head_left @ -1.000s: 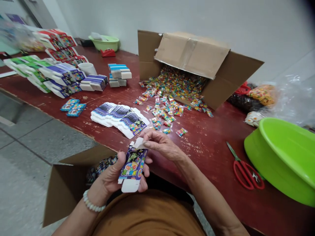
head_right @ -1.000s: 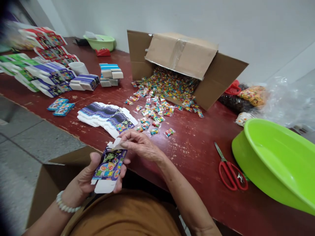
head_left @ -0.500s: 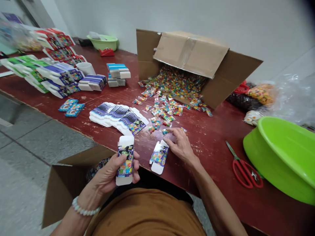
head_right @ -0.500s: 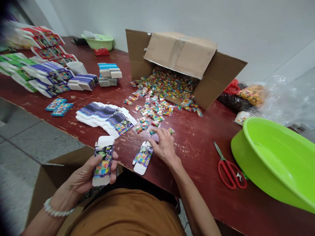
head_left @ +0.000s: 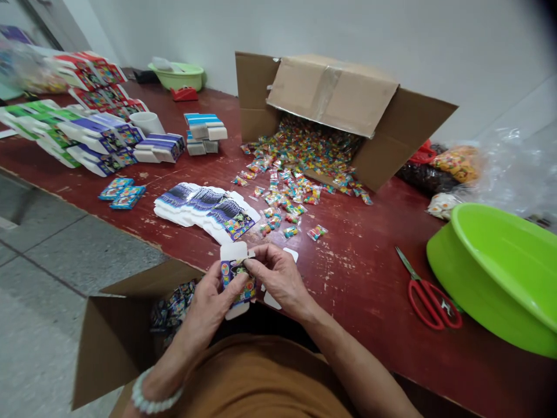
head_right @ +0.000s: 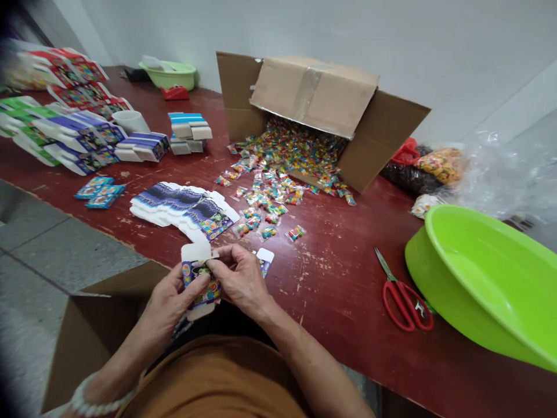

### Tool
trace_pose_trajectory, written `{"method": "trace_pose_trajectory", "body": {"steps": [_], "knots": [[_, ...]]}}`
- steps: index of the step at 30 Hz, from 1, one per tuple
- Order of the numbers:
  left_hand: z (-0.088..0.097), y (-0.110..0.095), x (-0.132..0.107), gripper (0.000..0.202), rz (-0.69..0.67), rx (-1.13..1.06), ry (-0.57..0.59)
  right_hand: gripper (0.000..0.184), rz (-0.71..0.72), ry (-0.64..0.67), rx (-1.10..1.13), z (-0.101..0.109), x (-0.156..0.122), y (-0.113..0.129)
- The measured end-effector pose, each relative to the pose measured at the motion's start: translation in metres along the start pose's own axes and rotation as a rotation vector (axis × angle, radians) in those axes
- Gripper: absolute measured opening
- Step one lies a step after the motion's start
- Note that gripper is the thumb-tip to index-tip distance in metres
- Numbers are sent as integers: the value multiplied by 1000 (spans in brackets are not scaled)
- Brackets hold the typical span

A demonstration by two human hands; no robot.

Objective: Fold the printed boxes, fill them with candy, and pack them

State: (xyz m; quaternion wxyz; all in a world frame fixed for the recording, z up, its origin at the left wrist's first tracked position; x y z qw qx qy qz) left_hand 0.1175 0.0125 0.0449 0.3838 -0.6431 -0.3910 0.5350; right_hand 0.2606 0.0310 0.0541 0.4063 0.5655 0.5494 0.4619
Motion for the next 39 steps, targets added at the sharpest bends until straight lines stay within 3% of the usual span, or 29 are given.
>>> {"method": "trace_pose_trajectory", "body": {"steps": [4, 8, 12, 15, 18, 22, 28, 31, 33, 37, 39], "knots": [[-2, 7, -9, 69, -208, 36, -188, 35, 45, -120, -1, 4, 0, -1], [-4, 10, -10, 62, -276, 71, -214, 26, 67, -74, 42, 1, -3, -6], [-1, 3, -7, 46, -174, -33, -117, 25, 72, -65, -20, 4, -6, -9], [1, 1, -5, 40, -48, -110, -43, 30, -50, 5, 21, 9, -4, -10], [3, 1, -2, 38, -51, -122, -56, 35, -126, 26, 97, 13, 1, -9], [2, -4, -1, 33, -83, -54, -103, 44, -51, 53, 112, 13, 7, -9], [-1, -12, -4, 35, -104, -47, -164, 38, 173, 9, -40, 13, 0, -13], [-2, -7, -4, 35, -86, -52, -153, 21, 141, 90, -252, 17, 0, -13], [-3, -3, -3, 34, -73, -40, -121, 24, 80, 152, -315, 20, 3, -13], [-6, -4, -2, 40, -100, -121, -116, 32, 52, 118, -84, 17, 11, -9], [-7, -6, -3, 50, -49, -218, -111, 47, 22, 89, 84, 14, 12, -8]]}}
Point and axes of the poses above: each hand's wrist, its own x-axis towards the middle knuckle, its own z-axis out of the back of the hand, y = z × x, the point moved 2 cm from there along x, towards the middle knuckle, and after that the axes turned 10 degrees about z, right-handed, at the moved point
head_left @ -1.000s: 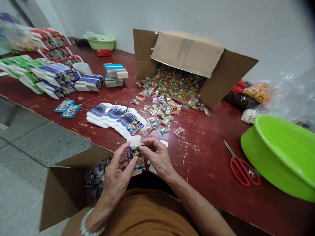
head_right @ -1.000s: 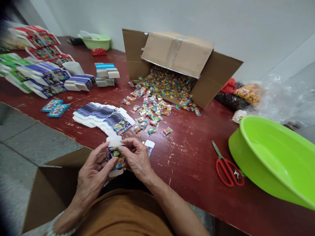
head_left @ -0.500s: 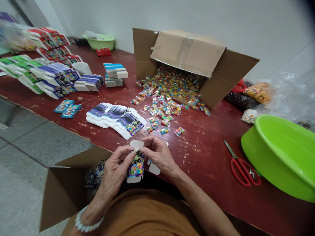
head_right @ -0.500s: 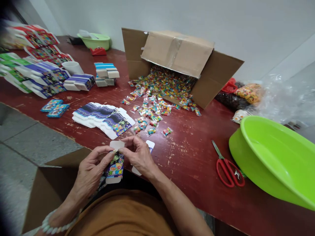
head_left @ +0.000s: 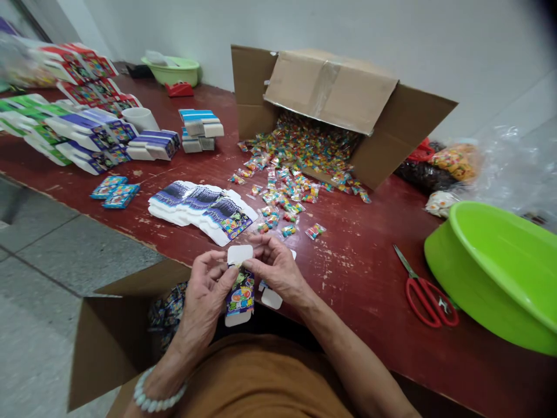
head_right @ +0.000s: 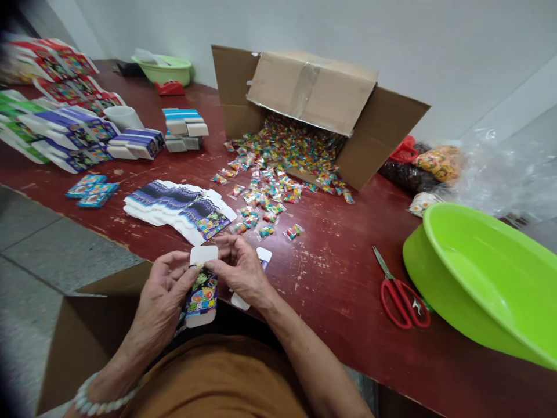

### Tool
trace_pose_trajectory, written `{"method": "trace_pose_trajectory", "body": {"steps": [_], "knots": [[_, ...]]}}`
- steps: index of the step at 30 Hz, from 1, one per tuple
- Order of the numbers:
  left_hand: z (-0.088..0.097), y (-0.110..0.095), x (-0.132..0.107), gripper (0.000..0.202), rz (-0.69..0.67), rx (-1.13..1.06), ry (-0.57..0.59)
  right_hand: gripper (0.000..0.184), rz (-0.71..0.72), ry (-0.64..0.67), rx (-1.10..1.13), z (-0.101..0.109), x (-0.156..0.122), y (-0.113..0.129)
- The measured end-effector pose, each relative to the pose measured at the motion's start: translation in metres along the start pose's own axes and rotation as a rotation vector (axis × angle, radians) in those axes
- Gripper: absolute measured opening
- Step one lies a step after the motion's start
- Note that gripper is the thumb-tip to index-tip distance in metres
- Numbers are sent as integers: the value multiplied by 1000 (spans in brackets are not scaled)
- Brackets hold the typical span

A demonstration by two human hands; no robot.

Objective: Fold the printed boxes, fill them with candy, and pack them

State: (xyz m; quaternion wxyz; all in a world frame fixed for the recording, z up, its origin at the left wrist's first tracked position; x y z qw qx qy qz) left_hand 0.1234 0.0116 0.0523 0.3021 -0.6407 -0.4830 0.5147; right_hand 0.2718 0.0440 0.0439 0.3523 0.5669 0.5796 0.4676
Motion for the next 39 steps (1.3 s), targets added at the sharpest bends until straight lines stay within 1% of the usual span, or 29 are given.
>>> {"method": "trace_pose_trajectory", "body": {"steps": [1, 2, 4, 5, 6, 8, 10, 11, 12, 14, 17, 19, 21, 23, 25, 29, 31, 33, 36, 37, 38, 39], "knots": [[-1, -1, -1, 55, 70, -37, 28, 53, -19, -7, 59, -1, -1, -1], [-2, -1, -2, 59, 162, -63, 82, 56, -44, 0, 89, -2, -2, -2], [-5, 0, -5, 63, 341, -86, 218, 47, -97, 33, 78, -2, -6, -5], [-7, 0, -6, 62, 404, -94, 266, 42, -108, 44, 45, -2, -8, -6], [-8, 0, -7, 60, 448, -106, 287, 38, -101, 55, -3, -1, -10, -6], [-11, 1, -8, 50, 483, -138, 258, 33, -23, 86, -134, 1, -13, -3], [-13, 3, -6, 43, 479, -147, 201, 28, 82, 133, -261, 2, -15, 4], [-14, 4, -6, 43, 470, -142, 185, 26, 103, 159, -307, 2, -15, 7], [-15, 6, -5, 44, 459, -132, 180, 25, 93, 176, -332, 2, -14, 9], [-16, 8, -4, 51, 425, -102, 190, 22, 17, 175, -322, 2, -12, 10], [-16, 8, -2, 62, 342, -58, 219, 17, -105, 148, -203, 1, -5, 7], [-16, 6, -1, 69, 289, -27, 250, 15, -148, 134, -104, -2, -1, 5], [-14, 6, 0, 75, 266, -8, 281, 16, -163, 116, -35, -5, 1, 6], [-13, 6, 3, 79, 257, 11, 291, 19, -137, 103, -19, -7, 0, 8], [-10, 9, 5, 82, 243, 41, 268, 22, -82, 125, -50, -7, -2, 11], [-8, 15, 10, 83, 231, 92, 167, 25, -7, 281, -119, -4, -10, 13], [-9, 17, 10, 80, 240, 78, 116, 23, 53, 315, -210, -1, -13, 11], [-9, 18, 9, 71, 274, 75, 101, 18, 160, 329, -401, 3, -14, 9], [-9, 16, 6, 61, 348, 15, 168, 14, 307, 362, -646, 18, -9, 8], [-7, 14, 5, 60, 360, -31, 190, 15, 331, 329, -695, 28, -4, 9], [-5, 11, 6, 60, 363, -75, 206, 17, 346, 256, -743, 41, 1, 12], [-2, 8, 7, 60, 357, -102, 212, 19, 345, 133, -803, 57, 6, 15]]}}
Point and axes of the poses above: each hand's wrist, its own x-axis towards the middle knuckle, its own z-axis out of the back of the hand, y = z × x, the point moved 2 cm from there along x, towards the middle knuckle, and after that the axes turned 10 degrees about z, right-handed, at the moved point
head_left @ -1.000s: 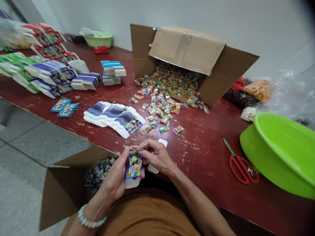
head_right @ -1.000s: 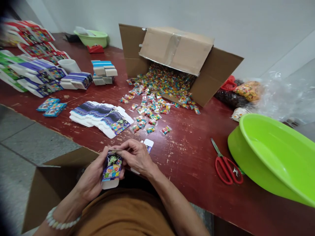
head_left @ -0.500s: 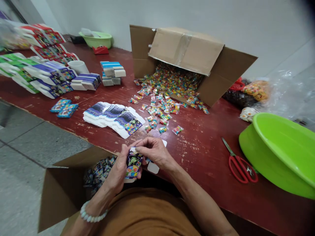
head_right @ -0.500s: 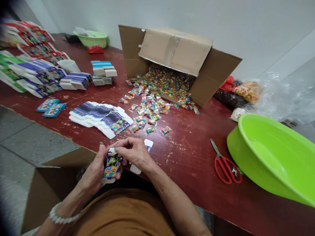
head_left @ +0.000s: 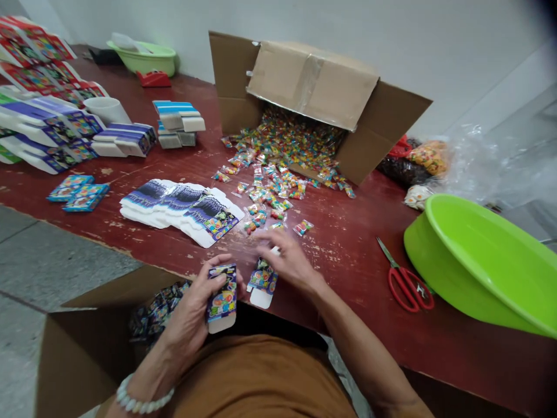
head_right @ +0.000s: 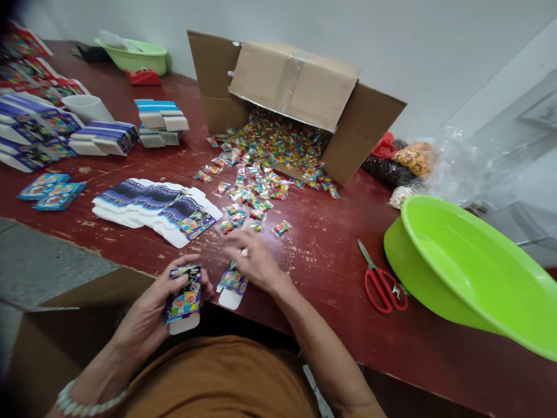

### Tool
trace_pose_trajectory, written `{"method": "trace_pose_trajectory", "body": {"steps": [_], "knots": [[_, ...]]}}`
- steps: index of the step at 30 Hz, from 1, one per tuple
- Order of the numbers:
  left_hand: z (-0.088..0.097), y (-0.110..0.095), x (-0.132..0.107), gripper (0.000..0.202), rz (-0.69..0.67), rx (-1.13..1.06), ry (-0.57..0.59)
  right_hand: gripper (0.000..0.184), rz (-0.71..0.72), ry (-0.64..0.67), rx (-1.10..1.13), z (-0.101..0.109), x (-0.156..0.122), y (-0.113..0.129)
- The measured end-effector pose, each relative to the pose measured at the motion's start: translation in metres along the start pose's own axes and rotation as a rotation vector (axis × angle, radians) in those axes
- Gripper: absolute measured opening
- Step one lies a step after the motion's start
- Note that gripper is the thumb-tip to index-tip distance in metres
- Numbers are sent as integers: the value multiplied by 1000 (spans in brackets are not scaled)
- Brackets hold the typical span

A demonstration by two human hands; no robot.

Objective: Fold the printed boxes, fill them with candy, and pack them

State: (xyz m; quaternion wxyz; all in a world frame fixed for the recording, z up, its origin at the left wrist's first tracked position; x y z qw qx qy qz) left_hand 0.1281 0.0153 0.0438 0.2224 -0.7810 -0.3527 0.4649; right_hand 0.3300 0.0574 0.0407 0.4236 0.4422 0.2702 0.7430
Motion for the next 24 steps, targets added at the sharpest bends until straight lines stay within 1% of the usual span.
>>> {"method": "trace_pose_trajectory", "body": {"steps": [1, 3, 4, 5, 6, 8, 10, 11, 13, 15, 16, 17, 19, 21, 22, 24], "knots": [[3, -4, 0, 59, -12, -1, -3, 23, -91, -116, -132, 16, 1, -12], [11, -12, 0, 56, -33, 51, -32, 29, -305, -280, -427, 47, 1, -36], [15, -16, 1, 55, -44, 83, -56, 31, -406, -297, -484, 60, -1, -47], [19, -19, 2, 55, -59, 109, -87, 29, -476, -308, -500, 71, -2, -57], [23, -21, 4, 55, -78, 124, -122, 28, -517, -306, -495, 78, -3, -64], [27, -25, 6, 59, -117, 125, -189, 24, -541, -292, -435, 84, -5, -69], [28, -28, 8, 66, -153, 84, -229, 21, -531, -280, -368, 77, -5, -63], [27, -28, 9, 69, -163, 54, -234, 21, -522, -276, -311, 70, -5, -55], [23, -29, 12, 70, -180, -18, -245, 26, -482, -268, -117, 48, -3, -32], [20, -28, 13, 63, -198, -90, -279, 31, -393, -300, 283, 21, -3, -6], [19, -27, 13, 59, -201, -117, -297, 31, -366, -311, 413, 9, -3, 6], [19, -26, 13, 56, -201, -137, -309, 30, -347, -323, 477, -3, -3, 16], [18, -22, 11, 53, -180, -142, -287, 26, -327, -379, 487, -19, -4, 28], [19, -16, 7, 53, -135, -103, -209, 23, -315, -432, 447, -26, -4, 31], [18, -13, 5, 53, -105, -69, -153, 21, -307, -438, 420, -27, -4, 31], [17, -6, 2, 54, -36, 16, -29, 18, -277, -384, 352, -25, -2, 31]]}}
Point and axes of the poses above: each hand's wrist, its own x-axis towards the middle knuckle, its own z-axis out of the back of the hand, y = z × x, the point moved 2 cm from there along x, towards the middle knuckle, and after that the axes turned 10 degrees about z, right-handed, at the moved point
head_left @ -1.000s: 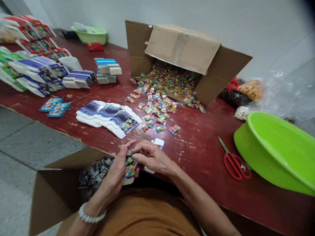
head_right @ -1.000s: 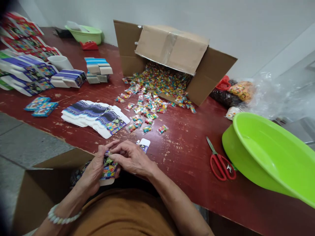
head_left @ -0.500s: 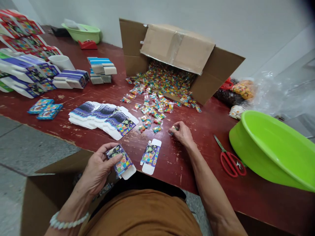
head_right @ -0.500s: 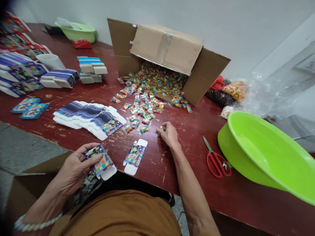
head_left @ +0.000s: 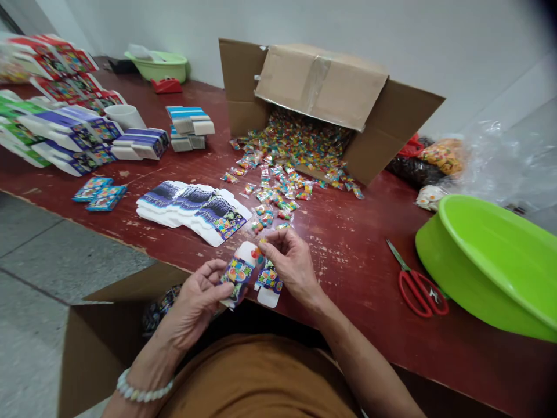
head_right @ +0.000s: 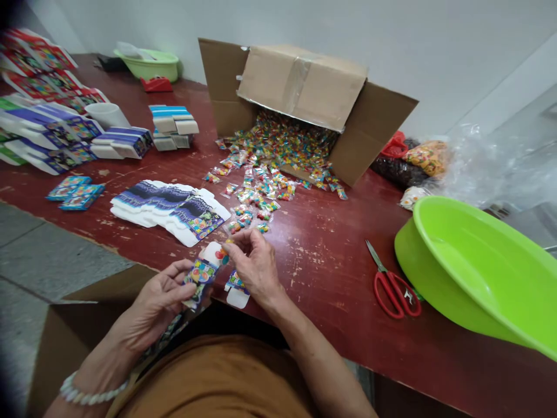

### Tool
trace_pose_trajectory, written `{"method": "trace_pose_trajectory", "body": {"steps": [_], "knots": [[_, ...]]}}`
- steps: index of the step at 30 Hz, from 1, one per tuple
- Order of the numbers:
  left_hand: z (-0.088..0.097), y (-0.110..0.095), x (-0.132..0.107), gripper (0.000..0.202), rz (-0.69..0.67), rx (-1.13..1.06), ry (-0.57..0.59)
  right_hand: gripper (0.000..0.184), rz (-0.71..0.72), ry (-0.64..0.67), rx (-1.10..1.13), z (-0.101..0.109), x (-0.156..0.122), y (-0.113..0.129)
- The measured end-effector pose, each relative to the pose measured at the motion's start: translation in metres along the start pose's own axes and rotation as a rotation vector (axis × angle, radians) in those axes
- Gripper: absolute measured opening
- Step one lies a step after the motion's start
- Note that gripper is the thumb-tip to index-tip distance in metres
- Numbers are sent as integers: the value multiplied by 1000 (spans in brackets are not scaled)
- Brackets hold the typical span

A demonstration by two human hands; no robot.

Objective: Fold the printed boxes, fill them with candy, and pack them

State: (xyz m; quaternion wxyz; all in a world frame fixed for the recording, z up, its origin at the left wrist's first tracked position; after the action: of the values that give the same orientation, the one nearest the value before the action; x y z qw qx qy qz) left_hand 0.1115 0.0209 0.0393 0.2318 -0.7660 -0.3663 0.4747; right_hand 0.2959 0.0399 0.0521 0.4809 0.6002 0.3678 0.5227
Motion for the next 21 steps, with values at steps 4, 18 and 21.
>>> {"method": "trace_pose_trajectory", "body": {"steps": [4, 18, 21], "knots": [[-7, 11, -5, 51, 87, 153, 166, 11, 113, 114, -139, 0, 4, 9], [-28, 2, -3, 38, -25, 120, 211, 18, 92, 217, -36, -5, -6, 10], [-29, -1, -4, 41, 65, 41, 106, 26, -170, 184, 216, -2, -8, 4]]}}
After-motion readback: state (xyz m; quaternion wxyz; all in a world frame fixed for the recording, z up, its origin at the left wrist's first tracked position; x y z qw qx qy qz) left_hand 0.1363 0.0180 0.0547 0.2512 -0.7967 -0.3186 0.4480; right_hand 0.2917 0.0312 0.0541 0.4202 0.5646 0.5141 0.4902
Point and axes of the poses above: each hand's wrist, its own x-axis towards the middle knuckle, its own z-axis out of the back of the hand, y = z × x, the point moved 2 cm from there along x, towards the middle knuckle, and after that the axes turned 10 degrees about z, right-handed, at the moved point
